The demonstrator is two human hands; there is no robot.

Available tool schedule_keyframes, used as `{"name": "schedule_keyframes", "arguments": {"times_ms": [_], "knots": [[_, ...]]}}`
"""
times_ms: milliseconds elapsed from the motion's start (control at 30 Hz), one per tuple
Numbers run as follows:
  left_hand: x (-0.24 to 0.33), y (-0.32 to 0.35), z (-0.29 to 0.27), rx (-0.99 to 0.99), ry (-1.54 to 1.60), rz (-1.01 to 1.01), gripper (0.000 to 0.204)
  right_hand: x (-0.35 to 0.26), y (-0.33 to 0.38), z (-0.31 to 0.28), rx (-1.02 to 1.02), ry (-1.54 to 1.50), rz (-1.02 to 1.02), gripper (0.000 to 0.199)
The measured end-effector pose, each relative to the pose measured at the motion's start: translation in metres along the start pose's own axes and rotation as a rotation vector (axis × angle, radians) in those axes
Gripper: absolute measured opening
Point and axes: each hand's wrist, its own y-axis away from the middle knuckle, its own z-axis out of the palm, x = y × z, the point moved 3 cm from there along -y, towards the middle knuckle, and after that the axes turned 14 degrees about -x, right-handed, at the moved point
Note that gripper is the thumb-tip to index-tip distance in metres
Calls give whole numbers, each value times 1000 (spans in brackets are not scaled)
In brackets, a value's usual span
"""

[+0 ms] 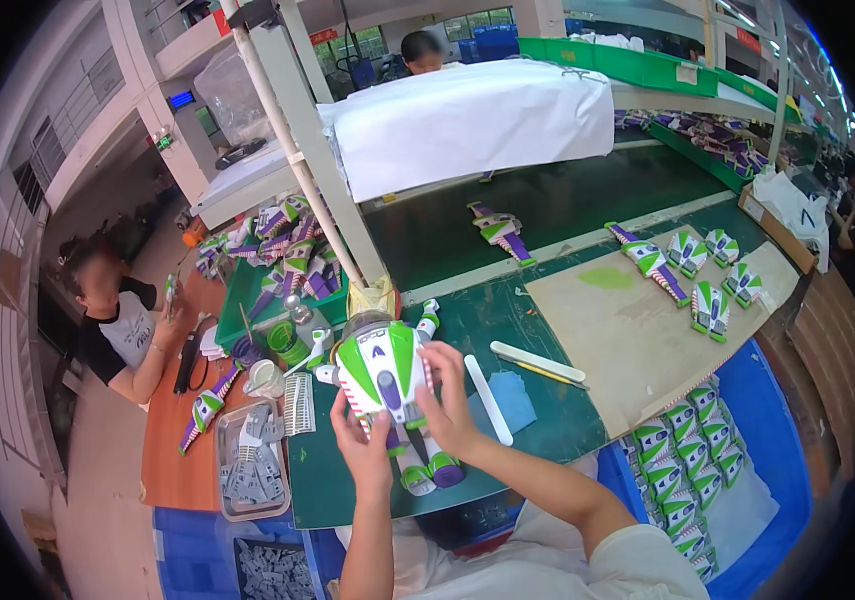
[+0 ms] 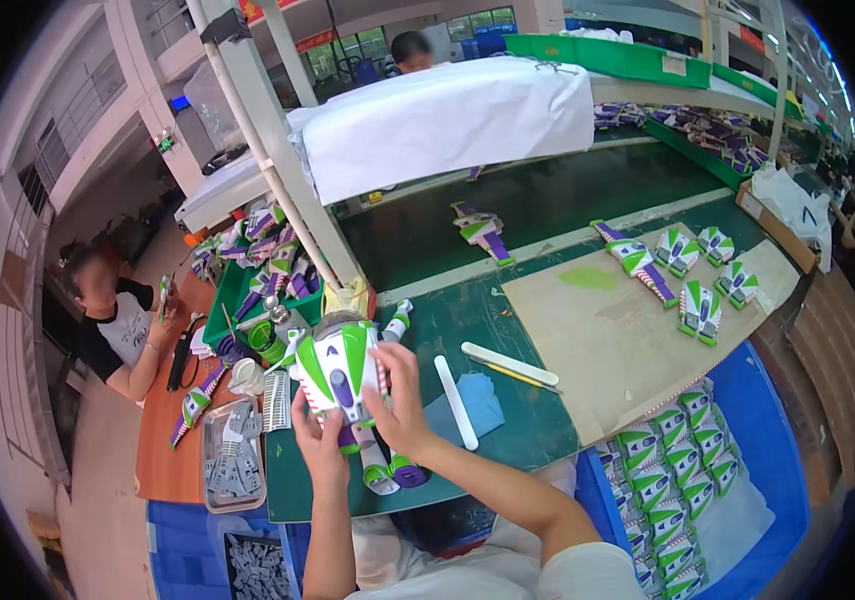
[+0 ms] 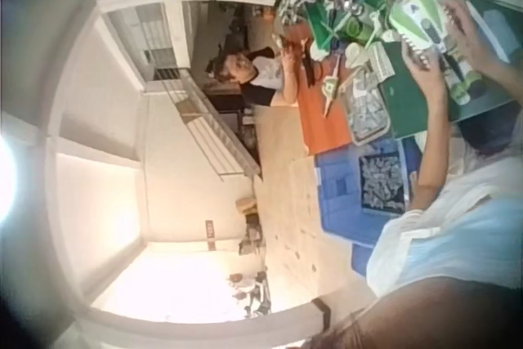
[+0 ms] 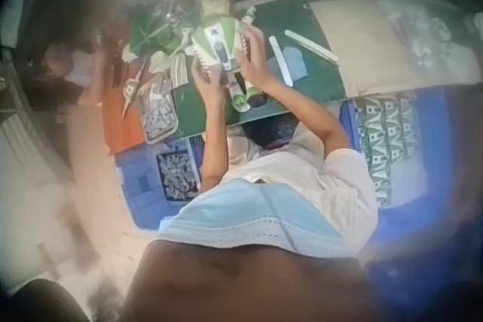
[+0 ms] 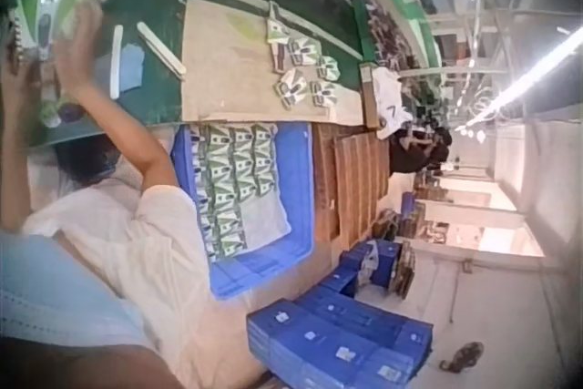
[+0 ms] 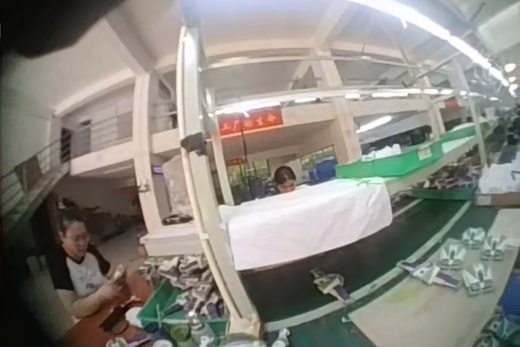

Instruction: The person tests the wings of toy jetpack assemblies, wipes them using a stick tool, mounts them onto a toy figure, and stacks the folded jetpacks into a blue plastic crate.

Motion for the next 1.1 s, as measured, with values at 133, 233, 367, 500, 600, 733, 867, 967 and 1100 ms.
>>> {"name": "schedule_keyframes", "arguments": {"times_ms": [133, 233, 367, 500, 600, 733, 867, 967, 1100], "knots": [[29, 26, -8, -279, 77, -57, 63, -81, 13, -58, -676, 811, -319, 71], [36, 42, 2, -505, 23, -93, 56, -94, 20, -51, -1114, 1100, -531, 73], [21, 63, 11, -619, 177, -117, 52, -82, 37, -40, -1335, 1087, -676, 75], [28, 75, -11, -707, 441, -397, 61, -112, 33, -28, -1508, 1008, -621, 86], [28, 91, -16, -1058, 727, -469, 88, -113, 44, -26, -1327, 840, -594, 92], [22, 97, -13, -1115, 748, -306, 108, -128, 48, -24, -1224, 754, -589, 84], [13, 100, 0, -1050, 725, -119, 128, -138, 54, -14, -1158, 607, -632, 72], [18, 101, 8, -1000, 672, -50, 130, -128, 57, -14, -1120, 600, -638, 80], [14, 100, 15, -780, 732, -148, 117, -123, 59, -10, -1135, 627, -610, 86]]}}
